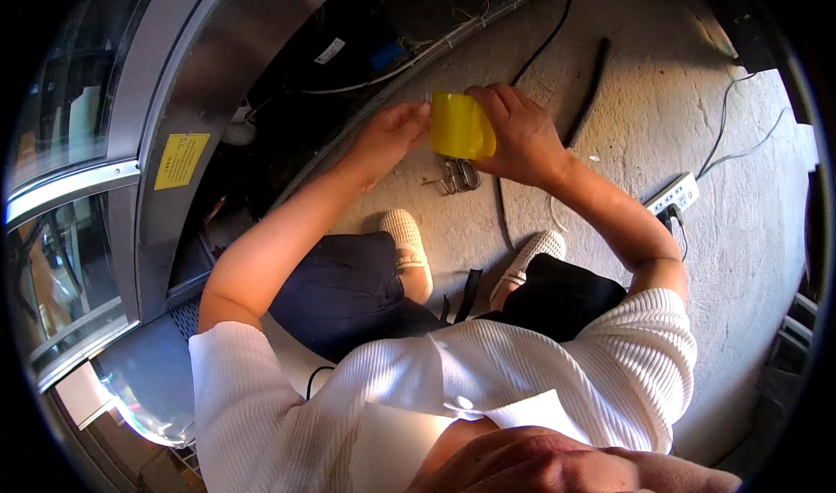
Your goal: The person tapes and cuts a plastic component of an appliance before securing it with a screw using their hands.
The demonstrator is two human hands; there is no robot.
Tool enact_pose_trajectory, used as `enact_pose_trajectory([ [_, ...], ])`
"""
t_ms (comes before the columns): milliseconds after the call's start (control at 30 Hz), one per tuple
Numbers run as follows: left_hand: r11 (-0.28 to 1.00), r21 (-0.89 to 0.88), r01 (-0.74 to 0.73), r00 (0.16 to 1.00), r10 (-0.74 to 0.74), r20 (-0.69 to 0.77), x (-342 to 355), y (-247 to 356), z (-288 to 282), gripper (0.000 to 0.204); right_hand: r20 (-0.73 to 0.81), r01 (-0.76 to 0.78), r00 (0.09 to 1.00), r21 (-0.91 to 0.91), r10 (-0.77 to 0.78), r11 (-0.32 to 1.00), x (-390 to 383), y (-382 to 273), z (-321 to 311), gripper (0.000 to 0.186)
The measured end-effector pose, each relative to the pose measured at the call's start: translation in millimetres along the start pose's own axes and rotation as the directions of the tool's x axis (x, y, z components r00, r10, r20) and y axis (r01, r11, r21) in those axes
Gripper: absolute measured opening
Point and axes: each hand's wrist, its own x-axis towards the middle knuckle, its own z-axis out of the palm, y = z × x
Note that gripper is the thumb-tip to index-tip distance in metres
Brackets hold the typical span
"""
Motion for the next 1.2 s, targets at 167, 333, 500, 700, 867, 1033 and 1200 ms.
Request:
enact_pose_trajectory([
  [167,0.988,0.137,0.074,0.997,-0.073,-0.014,5.3,-1.4,-3.9,0.033,0.017,-0.024,1.0,-0.019,0.024,1.0,-2.9,-4.7,1.6,0.075],
  [333,0.998,-0.013,0.057,0.998,-0.057,-0.018,4.1,0.4,-4.6,0.028,-0.022,-0.029,0.999,0.017,0.029,0.999,-3.9,-4.1,-4.0,0.073],
  [500,0.996,0.022,0.089,0.995,-0.088,-0.04,-0.4,3.7,-5.7,0.023,-0.016,-0.011,1.0,0.045,0.011,0.999,-6.0,-4.9,-3.9,0.071],
  [700,0.994,0.091,0.06,0.998,-0.057,-0.034,-0.5,5.6,-8.4,0.02,-0.006,-0.04,0.999,0.075,0.041,0.996,-7.1,-6.1,-7.6,0.071],
  [867,0.976,0.212,-0.042,0.997,0.053,-0.048,-0.7,8.5,-10.1,0.018,-0.018,-0.044,0.999,0.063,0.045,0.997,-6.5,-7.9,-7.8,0.071],
  [1033,0.948,0.292,-0.127,0.986,0.154,-0.07,-0.2,4.1,-13.4,0.016,-0.022,-0.054,0.998,0.064,0.055,0.996,-4.9,-9.7,-6.6,0.072],
  [1200,0.785,0.599,-0.16,0.957,0.272,-0.102,-9.0,15.8,-9.8,0.016,-0.011,-0.065,0.998,0.037,0.065,0.997,-3.5,-15.0,-9.1,0.071],
])
